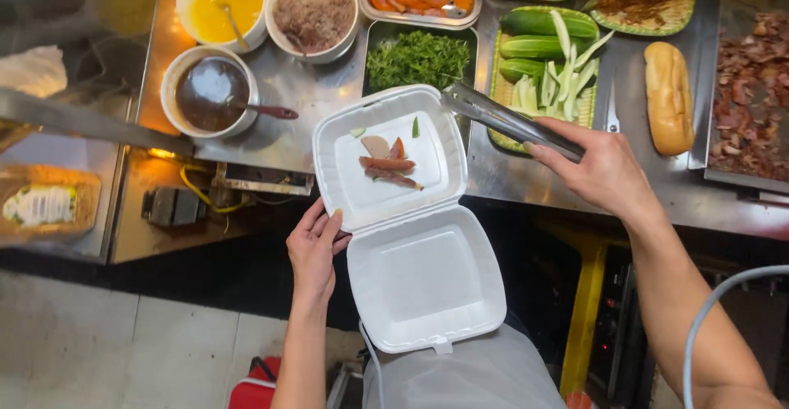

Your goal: Assemble a takeout meal box with meat, vegetables, and grilled bread.

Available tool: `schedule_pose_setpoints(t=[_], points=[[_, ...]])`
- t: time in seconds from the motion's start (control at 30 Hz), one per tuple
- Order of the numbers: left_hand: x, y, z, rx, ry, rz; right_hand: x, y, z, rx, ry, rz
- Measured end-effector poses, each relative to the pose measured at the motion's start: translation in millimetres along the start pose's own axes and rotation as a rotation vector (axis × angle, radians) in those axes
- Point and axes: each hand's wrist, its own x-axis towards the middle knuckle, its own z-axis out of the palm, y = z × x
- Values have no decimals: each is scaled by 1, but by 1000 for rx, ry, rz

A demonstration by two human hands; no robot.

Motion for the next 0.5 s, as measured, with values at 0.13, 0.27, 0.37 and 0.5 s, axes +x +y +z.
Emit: schedule_pose_setpoints(t=[0.13,0.27,0.37,0.5], points=[[-50,-14,-24,-31,154,29,13,-24,2,-150,-110,-48],[-83,-31,-61,-141,289,86,26,-14,16,-275,-130,-318],[-97,-39,-77,-218,365,135,31,-8,34,-317,-174,-402],[-92,-56,-86,-230,394,135,39,-3,67,-333,-176,-605]])
